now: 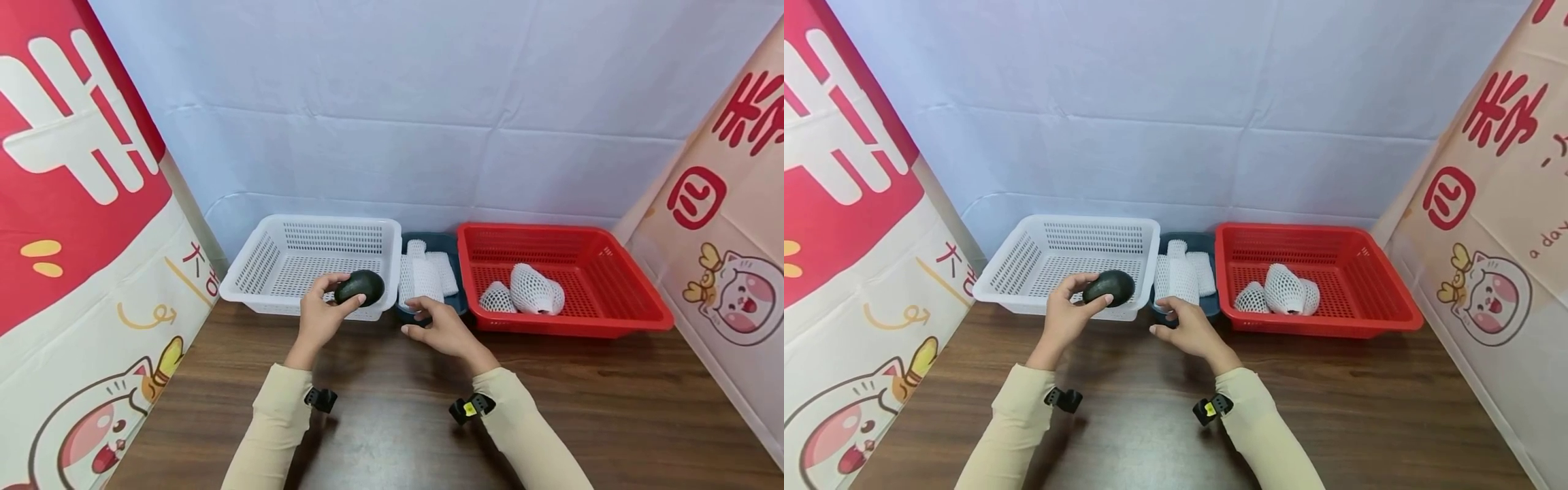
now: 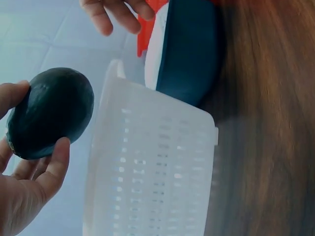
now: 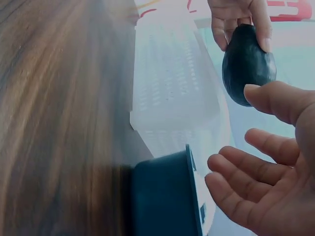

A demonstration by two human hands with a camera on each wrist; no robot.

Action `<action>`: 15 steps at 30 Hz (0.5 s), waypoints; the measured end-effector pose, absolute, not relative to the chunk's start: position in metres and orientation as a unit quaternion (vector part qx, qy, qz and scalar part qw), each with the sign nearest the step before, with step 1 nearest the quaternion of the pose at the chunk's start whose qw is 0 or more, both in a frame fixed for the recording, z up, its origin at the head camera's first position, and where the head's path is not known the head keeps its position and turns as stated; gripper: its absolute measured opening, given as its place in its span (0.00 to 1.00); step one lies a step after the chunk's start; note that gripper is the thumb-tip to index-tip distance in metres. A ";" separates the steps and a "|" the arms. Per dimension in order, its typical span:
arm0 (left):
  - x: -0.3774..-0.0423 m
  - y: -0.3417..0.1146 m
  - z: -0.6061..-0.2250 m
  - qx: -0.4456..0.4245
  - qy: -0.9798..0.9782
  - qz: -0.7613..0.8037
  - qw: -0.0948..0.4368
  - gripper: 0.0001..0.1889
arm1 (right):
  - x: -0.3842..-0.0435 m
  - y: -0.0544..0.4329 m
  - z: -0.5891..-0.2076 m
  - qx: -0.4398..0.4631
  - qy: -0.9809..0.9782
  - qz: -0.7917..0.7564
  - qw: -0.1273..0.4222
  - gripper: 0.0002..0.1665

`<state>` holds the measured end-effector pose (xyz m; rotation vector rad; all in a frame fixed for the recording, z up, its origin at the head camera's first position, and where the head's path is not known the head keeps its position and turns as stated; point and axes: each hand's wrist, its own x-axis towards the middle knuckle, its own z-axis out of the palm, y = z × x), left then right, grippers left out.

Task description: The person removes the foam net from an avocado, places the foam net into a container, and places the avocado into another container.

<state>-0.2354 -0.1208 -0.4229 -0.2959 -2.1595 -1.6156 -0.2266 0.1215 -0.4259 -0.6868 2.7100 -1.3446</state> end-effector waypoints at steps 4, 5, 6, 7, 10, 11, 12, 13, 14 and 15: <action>-0.239 -0.124 -0.424 -0.098 -0.784 -0.575 0.213 0.20 | -0.227 0.115 -0.428 -0.215 0.869 -0.445 0.006 0.27; -0.240 -0.124 -0.425 -0.096 -0.786 -0.572 0.214 0.20 | -0.228 0.113 -0.429 -0.214 0.869 -0.447 0.003 0.27; -0.242 -0.125 -0.425 -0.094 -0.786 -0.572 0.214 0.20 | -0.228 0.111 -0.430 -0.213 0.868 -0.449 0.001 0.27; -0.243 -0.126 -0.426 -0.090 -0.788 -0.571 0.214 0.20 | -0.229 0.109 -0.430 -0.212 0.867 -0.452 -0.001 0.27; -0.247 -0.128 -0.429 -0.083 -0.789 -0.568 0.217 0.20 | -0.231 0.103 -0.431 -0.210 0.863 -0.460 -0.004 0.26; -0.248 -0.129 -0.429 -0.083 -0.790 -0.567 0.219 0.20 | -0.232 0.101 -0.432 -0.208 0.861 -0.463 -0.006 0.26; -0.249 -0.129 -0.430 -0.081 -0.790 -0.566 0.220 0.20 | -0.234 0.099 -0.432 -0.206 0.859 -0.468 -0.007 0.26; -0.250 -0.130 -0.430 -0.080 -0.791 -0.565 0.220 0.20 | -0.234 0.097 -0.432 -0.205 0.857 -0.472 -0.008 0.26; -0.251 -0.131 -0.430 -0.080 -0.792 -0.564 0.220 0.20 | -0.235 0.096 -0.433 -0.204 0.856 -0.475 -0.008 0.26; -0.253 -0.132 -0.430 -0.080 -0.792 -0.563 0.221 0.20 | -0.236 0.094 -0.433 -0.202 0.855 -0.477 -0.009 0.26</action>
